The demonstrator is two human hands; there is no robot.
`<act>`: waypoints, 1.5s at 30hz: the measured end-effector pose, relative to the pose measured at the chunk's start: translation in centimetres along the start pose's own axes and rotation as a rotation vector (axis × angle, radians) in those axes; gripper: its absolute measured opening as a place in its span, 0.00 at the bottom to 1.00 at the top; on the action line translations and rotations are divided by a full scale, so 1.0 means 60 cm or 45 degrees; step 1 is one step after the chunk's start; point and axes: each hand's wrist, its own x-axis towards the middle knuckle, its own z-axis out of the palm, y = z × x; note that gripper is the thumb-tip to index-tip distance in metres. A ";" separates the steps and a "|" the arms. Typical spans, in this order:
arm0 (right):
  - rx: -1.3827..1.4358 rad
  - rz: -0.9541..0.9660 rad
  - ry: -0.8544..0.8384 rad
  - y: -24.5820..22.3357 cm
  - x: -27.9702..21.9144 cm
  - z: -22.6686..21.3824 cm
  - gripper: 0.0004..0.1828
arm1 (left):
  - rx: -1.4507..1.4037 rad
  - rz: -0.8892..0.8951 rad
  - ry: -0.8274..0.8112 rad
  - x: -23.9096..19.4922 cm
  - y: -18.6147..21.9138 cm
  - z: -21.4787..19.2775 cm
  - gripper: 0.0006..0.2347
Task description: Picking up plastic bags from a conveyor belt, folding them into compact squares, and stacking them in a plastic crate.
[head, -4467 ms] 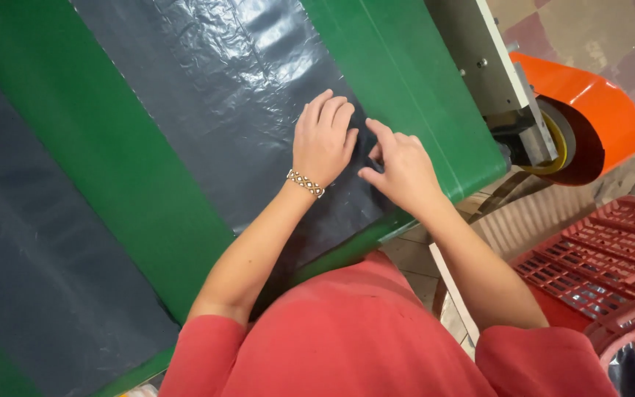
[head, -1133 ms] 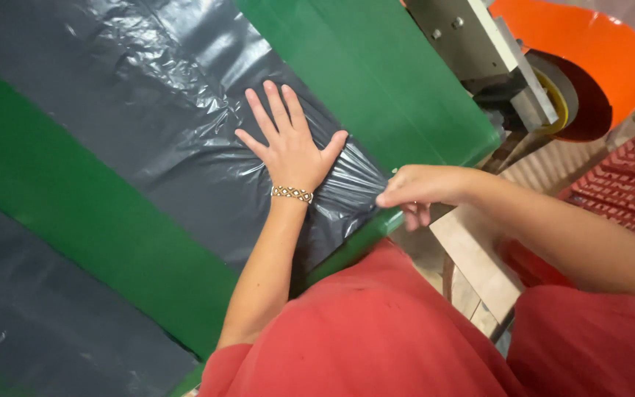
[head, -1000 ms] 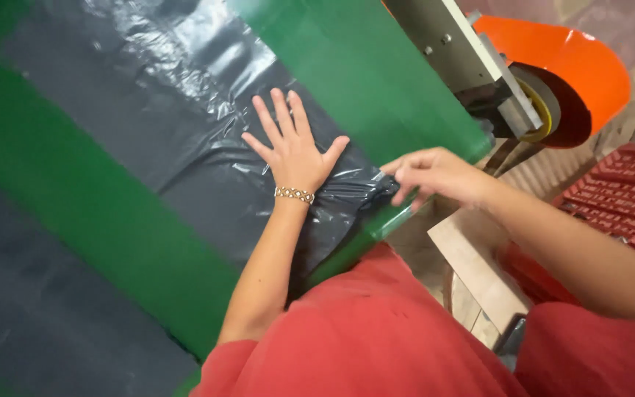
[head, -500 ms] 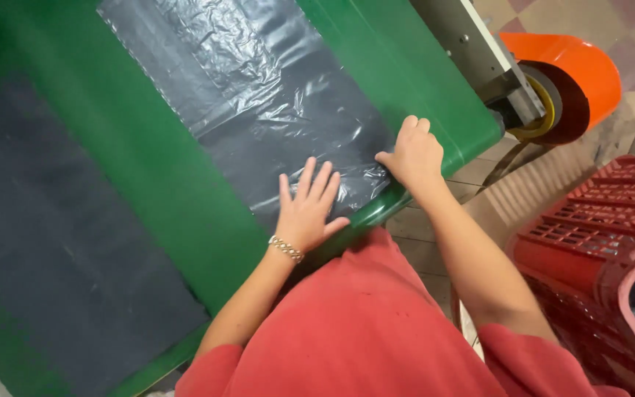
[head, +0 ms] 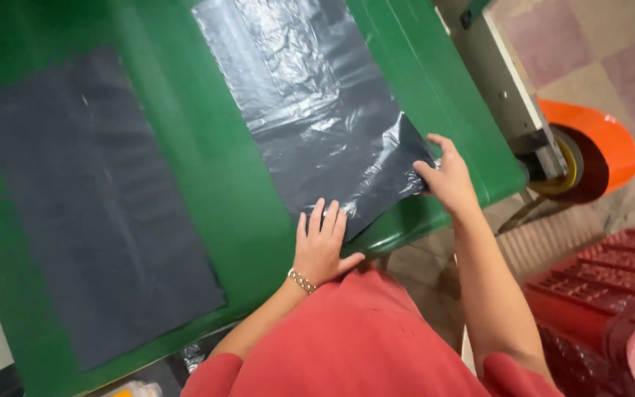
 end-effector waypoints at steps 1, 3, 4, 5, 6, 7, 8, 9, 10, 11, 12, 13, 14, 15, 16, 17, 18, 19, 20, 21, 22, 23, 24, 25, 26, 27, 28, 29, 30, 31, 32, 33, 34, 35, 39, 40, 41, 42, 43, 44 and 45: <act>-0.005 -0.022 -0.003 0.000 0.003 -0.004 0.32 | 0.008 -0.011 0.018 -0.006 -0.007 0.018 0.42; 0.304 -0.225 -0.024 0.001 0.009 -0.012 0.34 | 0.155 -0.001 0.173 -0.018 -0.020 0.053 0.30; 0.301 -0.241 -0.034 0.018 0.008 -0.019 0.34 | 0.163 -0.014 0.184 -0.022 -0.035 0.043 0.30; 0.245 -0.345 -0.101 0.034 0.009 -0.026 0.23 | 0.190 -0.014 0.196 -0.025 -0.050 0.033 0.15; 0.189 -0.451 -0.168 0.048 0.013 -0.034 0.15 | 0.219 -0.013 0.211 -0.026 -0.066 0.024 0.02; 0.186 -0.470 -0.176 0.036 -0.010 -0.042 0.15 | 0.230 -0.026 0.224 -0.035 -0.080 0.001 0.02; 0.375 -0.233 -0.337 0.028 -0.037 -0.050 0.14 | -0.005 -0.048 0.019 -0.049 -0.091 -0.022 0.04; 0.558 0.009 -0.498 0.020 -0.063 -0.058 0.15 | -0.242 -0.069 -0.185 -0.063 -0.101 -0.045 0.08; 0.553 -0.002 -0.511 0.018 -0.055 -0.073 0.15 | -0.235 -0.082 -0.176 -0.047 -0.108 -0.095 0.08; 0.682 0.002 -0.870 0.017 -0.046 -0.089 0.28 | -0.441 -0.158 -0.334 -0.032 -0.115 -0.145 0.07; 0.799 0.023 -1.230 0.017 -0.041 -0.102 0.43 | -0.653 -0.232 -0.493 -0.020 -0.122 -0.197 0.07; 0.792 0.020 -1.243 0.015 -0.016 -0.094 0.43 | -0.650 -0.245 -0.485 -0.003 -0.145 -0.206 0.07; 0.932 -0.075 -1.267 0.016 0.007 -0.086 0.41 | -0.798 -0.346 -0.373 0.012 -0.166 -0.216 0.05; 1.073 -0.170 -1.288 0.017 0.029 -0.078 0.41 | -0.943 -0.445 -0.256 0.027 -0.187 -0.226 0.04; 1.067 -0.175 -1.298 0.016 0.074 -0.058 0.41 | -0.940 -0.452 -0.247 0.056 -0.215 -0.211 0.04; 0.856 -0.218 -1.196 0.015 0.119 -0.039 0.42 | -0.962 -0.474 -0.080 0.085 -0.243 -0.198 0.04; 0.648 -0.270 -1.084 0.013 0.166 -0.020 0.42 | -0.978 -0.484 0.093 0.117 -0.273 -0.184 0.05; 0.643 -0.288 -1.087 -0.028 0.192 0.002 0.42 | -0.970 -0.480 0.110 0.150 -0.307 -0.155 0.05; 0.508 -0.249 -0.877 -0.072 0.221 0.024 0.33 | -0.873 -0.542 0.131 0.187 -0.344 -0.128 0.07; 0.377 -0.209 -0.665 -0.117 0.250 0.046 0.24 | -0.776 -0.604 0.153 0.227 -0.384 -0.101 0.10; 0.372 -0.223 -0.668 -0.103 0.307 0.076 0.24 | -0.772 -0.605 0.167 0.258 -0.416 -0.067 0.10; 0.291 -0.191 -0.588 -0.090 0.366 0.107 0.22 | -0.669 -0.697 0.106 0.290 -0.450 -0.033 0.11; 0.216 -0.162 -0.501 -0.079 0.427 0.137 0.20 | -0.564 -0.781 0.045 0.328 -0.486 0.001 0.13; 0.217 -0.177 -0.496 -0.084 0.446 0.151 0.20 | -0.559 -0.775 0.059 0.344 -0.502 0.015 0.13; 0.068 -0.164 -0.462 -0.085 0.463 0.166 0.18 | -0.518 -0.787 -0.015 0.355 -0.517 0.031 0.13; -0.081 -0.151 -0.426 -0.087 0.481 0.182 0.16 | -0.476 -0.799 -0.089 0.368 -0.532 0.049 0.12; -0.082 -0.149 -0.429 -0.104 0.484 0.183 0.16 | -0.476 -0.802 -0.091 0.370 -0.537 0.058 0.12; -0.454 -0.256 -0.256 -0.121 0.487 0.184 0.24 | -0.443 -0.822 -0.094 0.372 -0.541 0.069 0.13; -0.820 -0.363 -0.078 -0.137 0.490 0.186 0.35 | -0.408 -0.843 -0.099 0.371 -0.546 0.079 0.14; -0.819 -0.362 -0.083 -0.155 0.499 0.189 0.35 | -0.406 -0.847 -0.102 0.377 -0.543 0.074 0.14; -0.849 -0.535 -0.068 -0.170 0.503 0.195 0.38 | -0.389 -0.856 -0.120 0.376 -0.538 0.069 0.14; -0.875 -0.709 -0.053 -0.184 0.506 0.200 0.42 | -0.373 -0.866 -0.139 0.374 -0.533 0.064 0.14; -0.873 -0.706 -0.068 -0.183 0.521 0.211 0.42 | -0.371 -0.877 -0.149 0.375 -0.534 0.062 0.14; -0.911 -0.649 -0.168 -0.181 0.534 0.221 0.44 | -0.380 -0.887 -0.153 0.375 -0.533 0.060 0.14; -0.926 -0.376 -0.470 -0.242 0.527 0.216 0.38 | -0.421 -0.952 -0.156 0.379 -0.536 0.068 0.13; -0.923 -0.378 -0.468 -0.244 0.536 0.218 0.38 | -0.418 -0.951 -0.154 0.381 -0.536 0.067 0.13; -1.033 -0.409 -0.471 -0.246 0.543 0.220 0.35 | -0.387 -0.958 -0.160 0.383 -0.536 0.066 0.13; -1.146 -0.437 -0.473 -0.246 0.549 0.219 0.32 | -0.360 -0.965 -0.166 0.384 -0.532 0.066 0.13; -1.146 -0.437 -0.472 -0.232 0.563 0.232 0.32 | -0.360 -0.964 -0.166 0.388 -0.522 0.055 0.13; -1.272 -0.492 -0.401 -0.217 0.577 0.244 0.31 | -0.313 -0.973 -0.130 0.392 -0.510 0.044 0.13; -1.398 -0.546 -0.328 -0.202 0.591 0.255 0.29 | -0.266 -0.981 -0.095 0.396 -0.499 0.034 0.12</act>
